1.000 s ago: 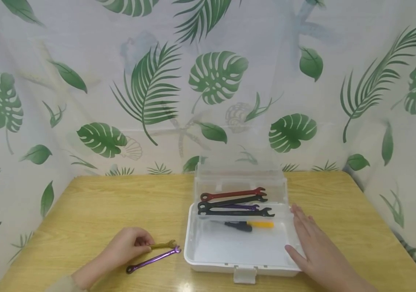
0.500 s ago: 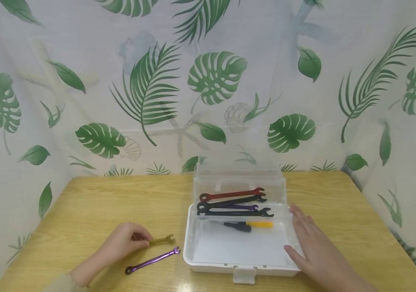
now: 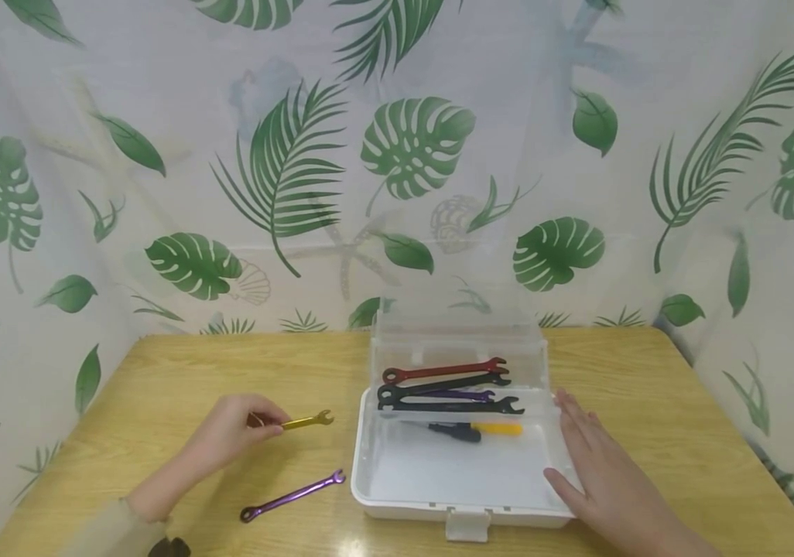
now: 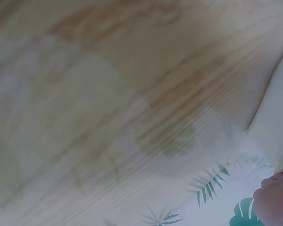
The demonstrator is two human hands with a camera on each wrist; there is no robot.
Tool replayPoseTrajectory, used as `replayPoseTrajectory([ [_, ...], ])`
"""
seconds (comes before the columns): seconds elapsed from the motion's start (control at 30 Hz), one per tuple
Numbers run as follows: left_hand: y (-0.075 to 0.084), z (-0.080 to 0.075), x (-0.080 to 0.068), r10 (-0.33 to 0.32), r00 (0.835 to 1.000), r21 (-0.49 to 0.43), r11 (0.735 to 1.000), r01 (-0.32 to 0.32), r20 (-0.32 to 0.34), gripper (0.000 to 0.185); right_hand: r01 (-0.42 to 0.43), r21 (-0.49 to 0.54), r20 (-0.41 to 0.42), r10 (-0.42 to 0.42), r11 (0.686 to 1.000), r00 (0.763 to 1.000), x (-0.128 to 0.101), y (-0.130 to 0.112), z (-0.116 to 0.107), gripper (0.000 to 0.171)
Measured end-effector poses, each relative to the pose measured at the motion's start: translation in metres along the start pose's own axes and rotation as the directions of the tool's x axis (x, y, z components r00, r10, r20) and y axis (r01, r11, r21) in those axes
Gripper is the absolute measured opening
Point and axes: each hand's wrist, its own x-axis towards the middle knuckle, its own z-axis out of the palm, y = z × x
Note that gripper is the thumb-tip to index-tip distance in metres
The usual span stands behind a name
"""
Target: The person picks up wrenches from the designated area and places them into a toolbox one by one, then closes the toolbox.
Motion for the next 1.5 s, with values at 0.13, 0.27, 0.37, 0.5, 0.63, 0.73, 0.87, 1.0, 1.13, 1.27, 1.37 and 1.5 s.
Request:
replayPoseTrajectory([
  [0.13, 0.004, -0.005, 0.006, 0.037, 0.999, 0.023, 0.999, -0.037, -0.005, 0.010, 0.002, 0.003, 0.001, -0.002, 1.000, 1.000, 0.000, 0.000, 0.001, 0.088],
  [0.27, 0.010, -0.008, 0.013, 0.081, 0.997, 0.048, 0.996, -0.081, -0.008, 0.010, 0.020, 0.003, -0.019, -0.020, 1.000, 1.000, 0.000, 0.000, 0.001, 0.088],
  [0.37, 0.016, -0.011, 0.018, 0.110, 0.994, 0.063, 0.992, -0.109, -0.009, 0.010, 0.040, -0.010, -0.042, -0.040, 0.999, 0.998, -0.001, 0.001, 0.001, 0.088],
  [0.5, 0.024, -0.015, 0.025, 0.123, 0.992, 0.072, 0.990, -0.122, -0.012, 0.011, 0.057, -0.032, -0.058, -0.059, 0.998, 0.997, -0.001, 0.001, 0.001, 0.088],
  [0.63, 0.033, -0.017, 0.031, 0.139, 0.990, 0.072, 0.988, -0.138, -0.013, 0.011, 0.054, -0.033, -0.053, -0.055, 0.998, 0.997, -0.001, 0.001, 0.000, 0.088],
  [0.73, 0.041, -0.018, 0.038, 0.164, 0.986, 0.065, 0.985, -0.163, -0.013, 0.011, 0.051, -0.031, -0.048, -0.052, 0.998, 0.997, 0.000, 0.002, 0.000, 0.088],
  [0.87, 0.052, -0.017, 0.047, 0.209, 0.978, 0.070, 0.976, -0.209, -0.001, 0.011, 0.043, -0.026, -0.041, -0.044, 0.999, 0.998, 0.000, 0.001, 0.000, 0.087],
  [1.0, 0.063, -0.013, 0.057, 0.225, 0.974, 0.069, 0.972, -0.225, 0.017, 0.012, 0.026, -0.017, -0.025, -0.027, 1.000, 0.999, -0.001, 0.001, 0.000, 0.087],
  [1.13, 0.075, -0.007, 0.067, 0.227, 0.974, 0.051, 0.972, -0.228, 0.023, 0.012, 0.027, -0.019, -0.024, -0.028, 0.999, 0.999, -0.001, 0.001, 0.000, 0.087],
  [1.27, 0.087, 0.000, 0.074, 0.240, 0.970, 0.032, 0.970, -0.241, 0.028, 0.013, 0.033, -0.022, -0.031, -0.033, 0.999, 0.999, -0.001, 0.001, 0.001, 0.088],
  [1.37, 0.095, 0.007, 0.080, 0.253, 0.967, 0.029, 0.967, -0.254, 0.040, 0.014, 0.042, -0.028, -0.042, -0.043, 0.999, 0.998, -0.001, 0.002, 0.001, 0.088],
  [1.5, 0.103, 0.017, 0.087, 0.280, 0.959, 0.019, 0.959, -0.281, 0.048, 0.014, 0.041, -0.028, -0.040, -0.042, 0.999, 0.998, 0.000, 0.002, 0.001, 0.087],
])
